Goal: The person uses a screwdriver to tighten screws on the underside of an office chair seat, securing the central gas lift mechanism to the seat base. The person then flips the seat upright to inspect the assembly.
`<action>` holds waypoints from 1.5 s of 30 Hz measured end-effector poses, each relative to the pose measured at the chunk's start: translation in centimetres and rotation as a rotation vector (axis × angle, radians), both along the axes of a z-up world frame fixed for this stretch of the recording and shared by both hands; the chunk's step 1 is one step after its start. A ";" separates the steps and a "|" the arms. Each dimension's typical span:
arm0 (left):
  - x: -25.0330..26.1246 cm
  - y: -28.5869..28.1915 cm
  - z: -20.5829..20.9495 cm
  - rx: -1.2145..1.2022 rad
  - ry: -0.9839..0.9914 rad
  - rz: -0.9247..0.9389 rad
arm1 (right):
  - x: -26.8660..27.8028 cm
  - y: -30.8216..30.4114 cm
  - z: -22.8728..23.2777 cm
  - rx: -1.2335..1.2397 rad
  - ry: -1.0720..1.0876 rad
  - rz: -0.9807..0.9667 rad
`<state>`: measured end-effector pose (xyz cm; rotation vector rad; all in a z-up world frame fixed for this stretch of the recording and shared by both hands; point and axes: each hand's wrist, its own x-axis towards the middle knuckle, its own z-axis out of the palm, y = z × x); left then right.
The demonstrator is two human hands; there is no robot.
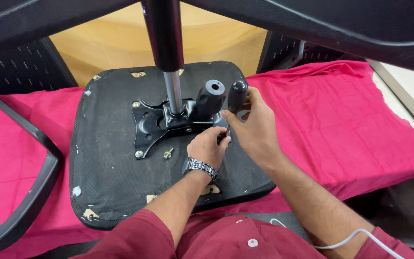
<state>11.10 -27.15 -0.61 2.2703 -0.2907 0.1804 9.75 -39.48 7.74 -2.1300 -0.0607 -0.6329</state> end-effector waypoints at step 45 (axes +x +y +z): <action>-0.1 0.0 0.7 0.114 0.125 -0.030 | -0.4 -0.3 -1.0 -0.047 -0.037 0.005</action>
